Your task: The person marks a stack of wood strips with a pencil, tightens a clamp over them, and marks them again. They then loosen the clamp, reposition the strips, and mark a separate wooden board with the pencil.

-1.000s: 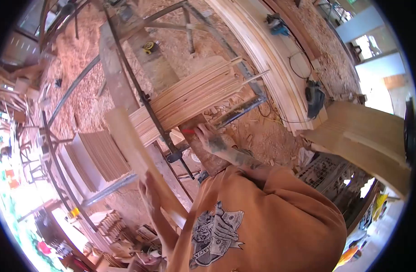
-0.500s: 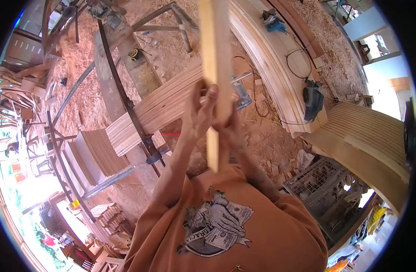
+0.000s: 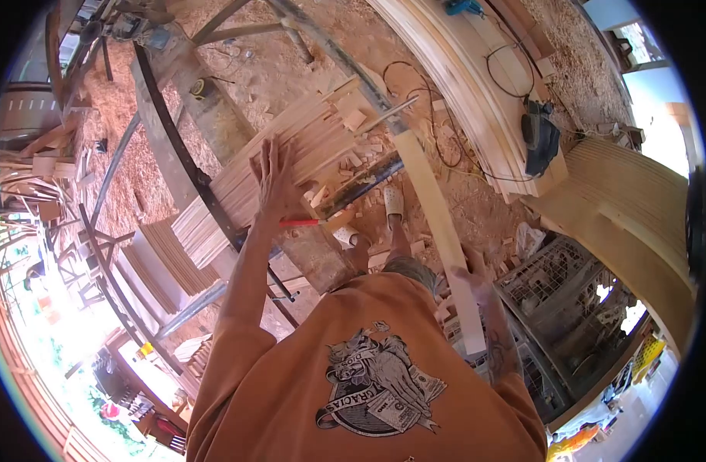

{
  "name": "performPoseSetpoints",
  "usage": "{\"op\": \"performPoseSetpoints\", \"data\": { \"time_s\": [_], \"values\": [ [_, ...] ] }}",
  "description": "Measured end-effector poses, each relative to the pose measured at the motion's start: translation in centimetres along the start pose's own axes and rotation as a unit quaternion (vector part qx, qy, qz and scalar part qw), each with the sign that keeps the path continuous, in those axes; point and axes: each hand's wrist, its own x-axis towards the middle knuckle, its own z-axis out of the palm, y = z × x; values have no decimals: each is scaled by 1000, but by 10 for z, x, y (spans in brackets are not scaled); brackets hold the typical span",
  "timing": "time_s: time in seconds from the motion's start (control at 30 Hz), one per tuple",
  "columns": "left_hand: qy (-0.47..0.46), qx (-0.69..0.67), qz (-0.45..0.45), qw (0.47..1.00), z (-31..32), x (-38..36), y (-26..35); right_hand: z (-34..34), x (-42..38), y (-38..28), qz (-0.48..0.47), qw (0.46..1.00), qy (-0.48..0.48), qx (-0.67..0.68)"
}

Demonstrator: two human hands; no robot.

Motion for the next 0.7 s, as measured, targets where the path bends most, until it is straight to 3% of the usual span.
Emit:
{"op": "performPoseSetpoints", "data": {
  "time_s": [0.03, 0.13, 0.23, 0.33, 0.53, 0.63, 0.7],
  "values": [
    [8, 5, 6, 1000, 8, -2, -3, 13, 3, 4, 16, 999, 34, 28],
    [20, 20, 25, 999, 21, -3, -14, 42, 11, -15, 82, 987, -2, 135],
    [5, 25, 28, 999, 18, -3, -16, 62, 31, 8, 63, 968, -40, 239],
    [-18, 23, 19, 999, 14, -1, -12, 76, 40, 13, 25, 982, -50, 179],
    [-16, 20, 23, 999, 17, -1, -15, 70, 28, -13, 27, 971, -10, 237],
    [-27, 13, 13, 999, 16, -1, -12, 79, 37, -6, 45, 983, -72, 161],
    [-49, 12, 0, 999, 15, 1, -13, 72, 35, -10, 37, 985, -41, 166]
  ]
}}
